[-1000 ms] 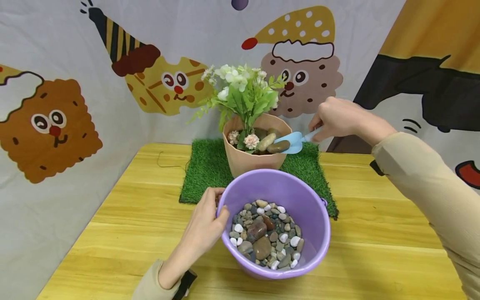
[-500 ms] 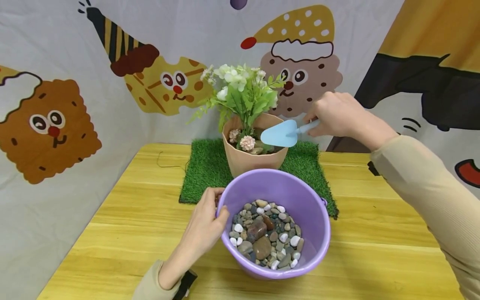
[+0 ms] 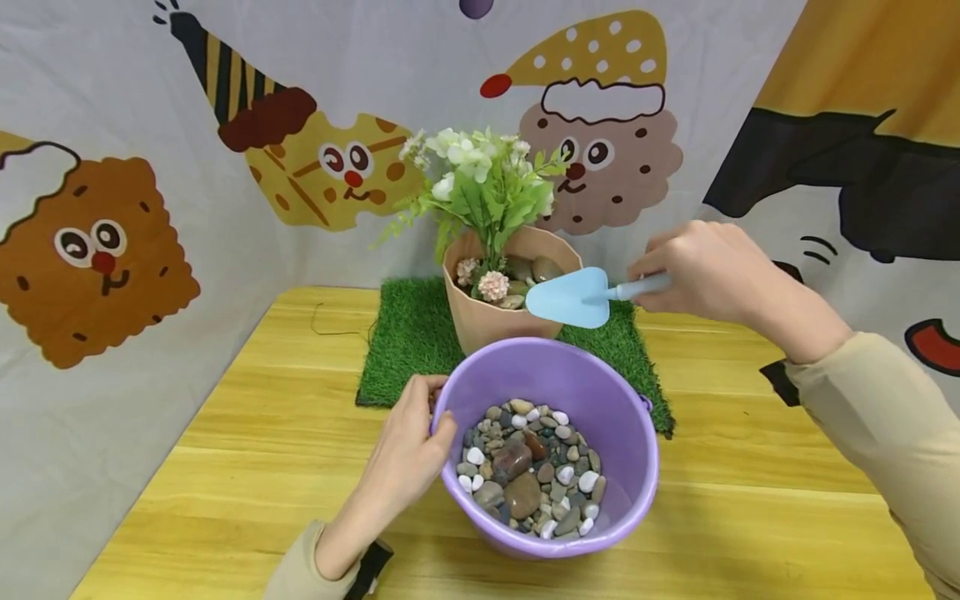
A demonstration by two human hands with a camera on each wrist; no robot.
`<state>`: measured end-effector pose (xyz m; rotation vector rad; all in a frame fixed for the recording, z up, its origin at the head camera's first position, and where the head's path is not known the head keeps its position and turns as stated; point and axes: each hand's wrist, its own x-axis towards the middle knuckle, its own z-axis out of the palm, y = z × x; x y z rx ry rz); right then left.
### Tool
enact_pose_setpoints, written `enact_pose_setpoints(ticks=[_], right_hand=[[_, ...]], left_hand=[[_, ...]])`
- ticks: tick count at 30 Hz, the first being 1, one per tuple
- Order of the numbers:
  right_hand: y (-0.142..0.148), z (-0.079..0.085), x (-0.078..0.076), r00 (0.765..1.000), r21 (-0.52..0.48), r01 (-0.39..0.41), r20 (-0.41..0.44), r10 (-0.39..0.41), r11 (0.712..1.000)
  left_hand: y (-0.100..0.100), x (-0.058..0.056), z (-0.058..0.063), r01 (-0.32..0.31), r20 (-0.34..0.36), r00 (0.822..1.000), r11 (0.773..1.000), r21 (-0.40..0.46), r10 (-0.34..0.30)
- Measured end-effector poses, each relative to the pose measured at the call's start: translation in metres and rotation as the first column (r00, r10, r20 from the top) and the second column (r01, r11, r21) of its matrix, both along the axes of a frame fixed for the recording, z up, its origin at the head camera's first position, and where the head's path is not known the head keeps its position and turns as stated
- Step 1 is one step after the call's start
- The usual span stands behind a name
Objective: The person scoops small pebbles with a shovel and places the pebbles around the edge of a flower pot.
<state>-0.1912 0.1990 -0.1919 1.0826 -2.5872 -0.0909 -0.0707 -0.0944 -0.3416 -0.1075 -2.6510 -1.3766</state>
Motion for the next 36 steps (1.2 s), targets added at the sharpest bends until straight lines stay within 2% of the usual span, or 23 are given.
enact_pose_setpoints(ticks=[7,12,14,17,21,23,27,32,36], right_hand=[[0.001,-0.010,0.023,0.994,0.029,-0.107,-0.027,0.108,0.994],[-0.007,-0.016,0.039,0.981,0.116,-0.176,-0.059,0.183,0.978],[-0.012,-0.019,0.045,0.979,0.146,-0.190,-0.042,0.198,0.971],[-0.021,-0.025,0.055,0.983,0.196,-0.180,0.010,0.182,0.964],[-0.034,-0.036,0.065,0.987,0.307,-0.163,0.039,0.158,0.938],[-0.040,-0.043,0.070,0.986,0.359,-0.163,0.014,0.169,0.919],[-0.047,-0.054,0.076,0.976,0.398,-0.173,-0.051,0.210,0.901],[-0.052,-0.063,0.078,0.959,0.409,-0.177,-0.135,0.250,0.895],[-0.056,-0.070,0.080,0.954,0.416,-0.167,-0.159,0.253,0.894]], left_hand=[[0.000,-0.001,0.001,0.000,0.001,1.000,1.000,0.001,0.000],[0.000,-0.001,0.001,-0.001,0.005,1.000,1.000,-0.002,0.001],[-0.001,-0.001,0.001,-0.001,0.007,1.000,1.000,-0.001,0.001],[-0.001,0.000,0.001,-0.001,0.010,1.000,1.000,-0.001,0.001],[0.000,0.000,0.002,0.000,0.011,1.000,1.000,0.001,0.000],[0.000,0.000,0.002,-0.001,0.011,1.000,1.000,0.000,0.001],[0.001,0.000,0.002,-0.003,0.009,1.000,1.000,-0.003,0.003],[0.001,0.000,0.002,-0.007,0.007,1.000,1.000,-0.007,0.007],[0.001,0.000,0.002,-0.005,0.017,1.000,1.000,-0.002,0.005]])
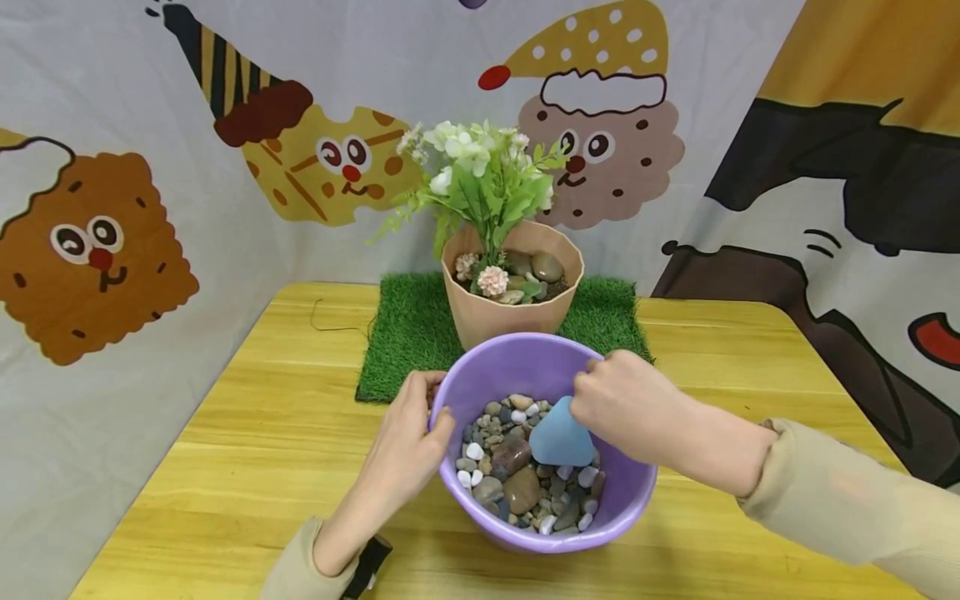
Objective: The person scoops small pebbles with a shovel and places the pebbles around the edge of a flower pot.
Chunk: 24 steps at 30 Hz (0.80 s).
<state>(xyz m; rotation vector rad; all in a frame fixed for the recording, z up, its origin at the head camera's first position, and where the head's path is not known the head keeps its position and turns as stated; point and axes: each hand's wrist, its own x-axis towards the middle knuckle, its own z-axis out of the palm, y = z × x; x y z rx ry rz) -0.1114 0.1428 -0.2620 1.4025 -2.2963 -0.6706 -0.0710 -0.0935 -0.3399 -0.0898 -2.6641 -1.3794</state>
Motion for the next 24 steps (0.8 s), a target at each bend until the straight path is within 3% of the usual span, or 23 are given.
enact_pose_setpoints(ticks=[10,17,24], right_hand=[[-0.001,-0.012,-0.007,1.000,-0.014,-0.017,0.002,0.017,1.000],[0.005,-0.021,-0.018,0.975,-0.059,-0.023,0.217,0.035,0.998],[0.008,-0.036,-0.025,0.956,-0.149,-0.082,0.268,0.120,0.985]], left_hand=[[0.000,-0.001,-0.001,0.003,-0.007,1.000,1.000,0.002,-0.003],[-0.001,-0.001,0.000,0.012,-0.015,1.000,1.000,0.003,-0.012],[-0.001,-0.001,0.000,0.007,-0.014,1.000,1.000,-0.001,-0.007]])
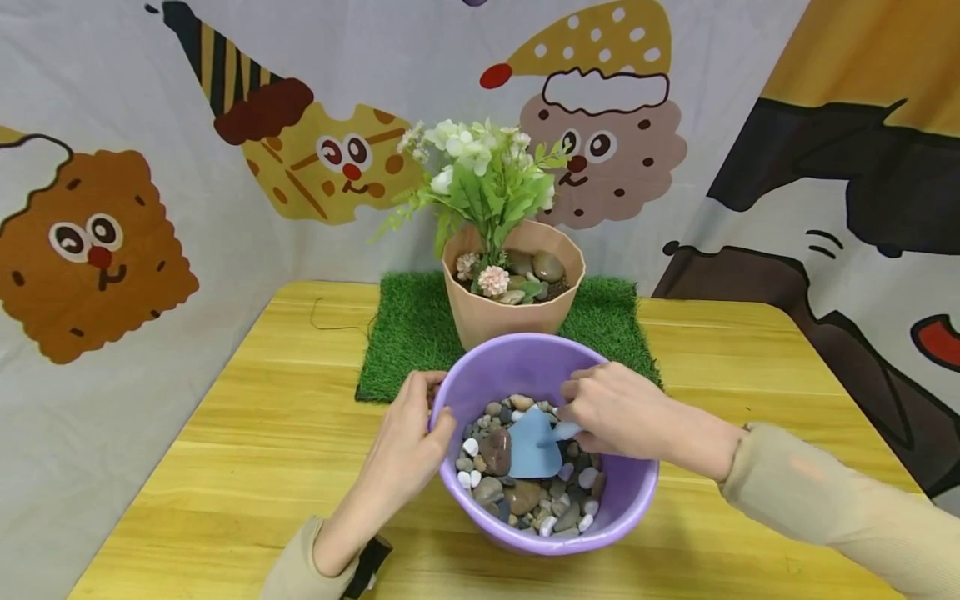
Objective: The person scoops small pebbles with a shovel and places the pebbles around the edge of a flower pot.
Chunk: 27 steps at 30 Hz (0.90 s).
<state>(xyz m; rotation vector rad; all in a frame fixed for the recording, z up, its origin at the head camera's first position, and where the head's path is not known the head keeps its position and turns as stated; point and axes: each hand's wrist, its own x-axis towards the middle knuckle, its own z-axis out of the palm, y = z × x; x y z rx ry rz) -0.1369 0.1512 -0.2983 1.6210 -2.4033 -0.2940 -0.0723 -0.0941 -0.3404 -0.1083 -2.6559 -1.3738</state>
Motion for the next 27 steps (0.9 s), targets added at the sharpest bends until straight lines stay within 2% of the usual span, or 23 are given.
enact_pose_setpoints(ticks=[7,15,22,25,27], right_hand=[[-0.001,-0.012,-0.006,0.997,-0.093,-0.055,0.042,0.059,0.994],[-0.004,-0.013,-0.008,0.996,-0.107,-0.045,0.070,0.053,0.993],[-0.003,-0.011,-0.010,0.992,-0.120,-0.049,0.109,0.062,0.992],[-0.003,-0.010,-0.011,0.991,-0.124,-0.038,0.126,0.054,0.992],[-0.003,-0.010,-0.012,0.990,-0.130,-0.032,0.132,0.049,0.991]], left_hand=[[0.001,0.000,0.000,-0.011,-0.004,1.000,1.000,0.000,0.011],[-0.001,0.000,-0.001,0.000,-0.046,0.999,1.000,-0.018,-0.001],[0.000,0.001,0.002,-0.028,-0.052,0.998,0.998,-0.052,0.025],[0.001,0.001,0.004,-0.052,-0.101,0.994,0.993,-0.106,0.041],[0.002,0.002,0.006,-0.083,-0.170,0.984,0.983,-0.163,0.055]])
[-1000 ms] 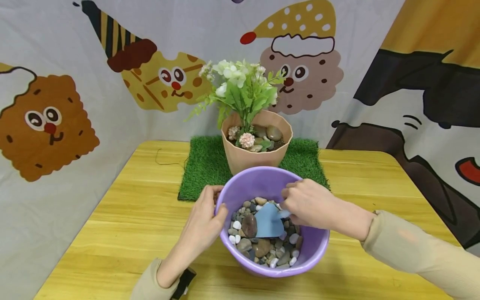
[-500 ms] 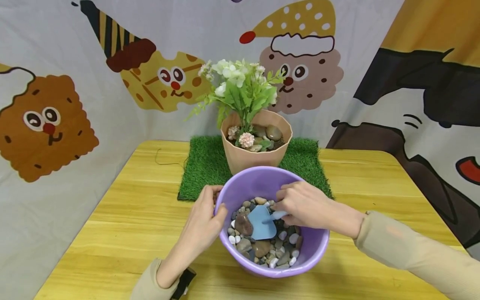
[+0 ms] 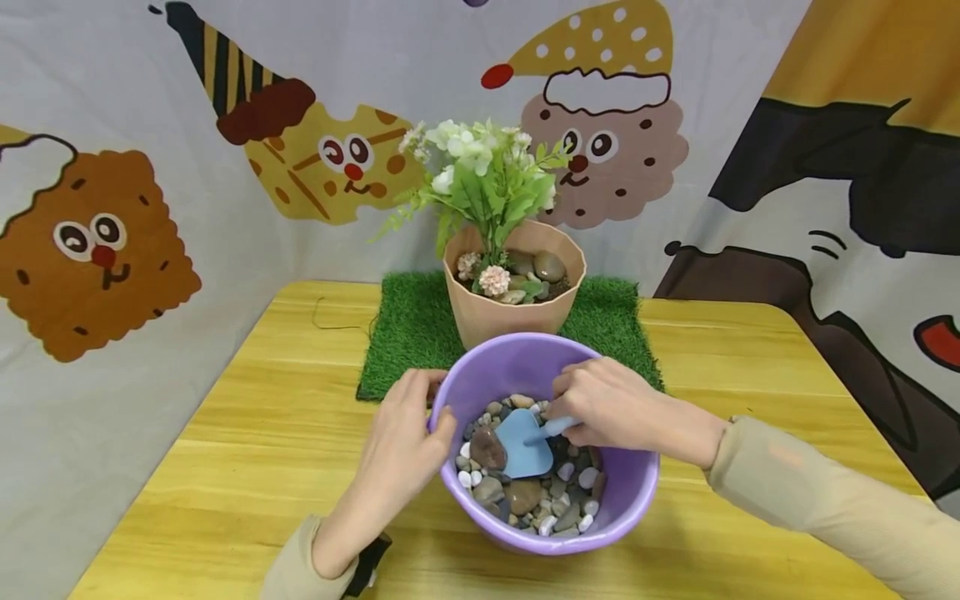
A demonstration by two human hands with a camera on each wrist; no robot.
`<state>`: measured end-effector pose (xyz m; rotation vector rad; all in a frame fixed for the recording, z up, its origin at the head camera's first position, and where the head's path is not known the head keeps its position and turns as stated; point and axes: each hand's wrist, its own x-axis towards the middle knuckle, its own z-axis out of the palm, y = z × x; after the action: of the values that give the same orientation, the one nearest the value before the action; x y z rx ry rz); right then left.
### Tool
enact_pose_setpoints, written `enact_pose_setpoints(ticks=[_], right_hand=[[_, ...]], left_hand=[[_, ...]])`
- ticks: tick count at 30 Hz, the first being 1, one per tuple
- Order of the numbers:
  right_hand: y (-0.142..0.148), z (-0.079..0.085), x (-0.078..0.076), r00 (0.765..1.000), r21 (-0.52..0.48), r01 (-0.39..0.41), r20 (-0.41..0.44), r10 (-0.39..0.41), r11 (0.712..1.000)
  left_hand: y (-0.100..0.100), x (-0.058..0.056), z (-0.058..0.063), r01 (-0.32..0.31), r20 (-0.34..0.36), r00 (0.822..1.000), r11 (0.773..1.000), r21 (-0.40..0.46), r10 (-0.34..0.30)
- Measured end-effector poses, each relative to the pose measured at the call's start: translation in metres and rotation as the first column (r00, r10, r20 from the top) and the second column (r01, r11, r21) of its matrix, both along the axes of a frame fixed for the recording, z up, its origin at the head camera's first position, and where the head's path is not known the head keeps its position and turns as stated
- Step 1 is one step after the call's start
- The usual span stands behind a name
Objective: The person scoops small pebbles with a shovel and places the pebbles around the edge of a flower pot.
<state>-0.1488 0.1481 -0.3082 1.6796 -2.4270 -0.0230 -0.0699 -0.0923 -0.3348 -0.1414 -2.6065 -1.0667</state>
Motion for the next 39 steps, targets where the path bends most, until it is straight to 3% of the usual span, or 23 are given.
enact_pose_setpoints(ticks=[5,8,14,22,32,39], right_hand=[[-0.001,0.001,0.000,1.000,-0.014,0.011,0.004,-0.011,1.000],[-0.001,0.001,0.000,1.000,-0.007,0.018,0.001,-0.018,1.000],[0.001,0.001,0.001,0.999,0.001,0.040,0.014,-0.040,0.999],[0.000,0.003,0.001,0.997,0.007,0.070,0.036,-0.070,0.998],[0.003,-0.002,-0.001,1.000,-0.030,-0.018,-0.016,0.018,0.999],[0.001,-0.001,0.001,0.999,0.000,-0.016,-0.028,0.016,1.000]], left_hand=[[0.001,0.003,0.002,-0.097,-0.193,0.979,0.985,-0.140,0.069],[0.002,0.005,0.004,-0.126,-0.236,0.968,0.976,-0.175,0.082],[-0.004,0.007,0.008,-0.084,-0.195,0.979,0.985,-0.149,0.054],[-0.009,0.008,0.012,-0.075,-0.033,0.997,0.996,-0.049,0.073],[-0.006,0.006,0.008,-0.063,-0.017,0.998,0.998,-0.023,0.062],[-0.006,0.006,0.007,-0.061,-0.004,0.998,0.998,0.008,0.061]])
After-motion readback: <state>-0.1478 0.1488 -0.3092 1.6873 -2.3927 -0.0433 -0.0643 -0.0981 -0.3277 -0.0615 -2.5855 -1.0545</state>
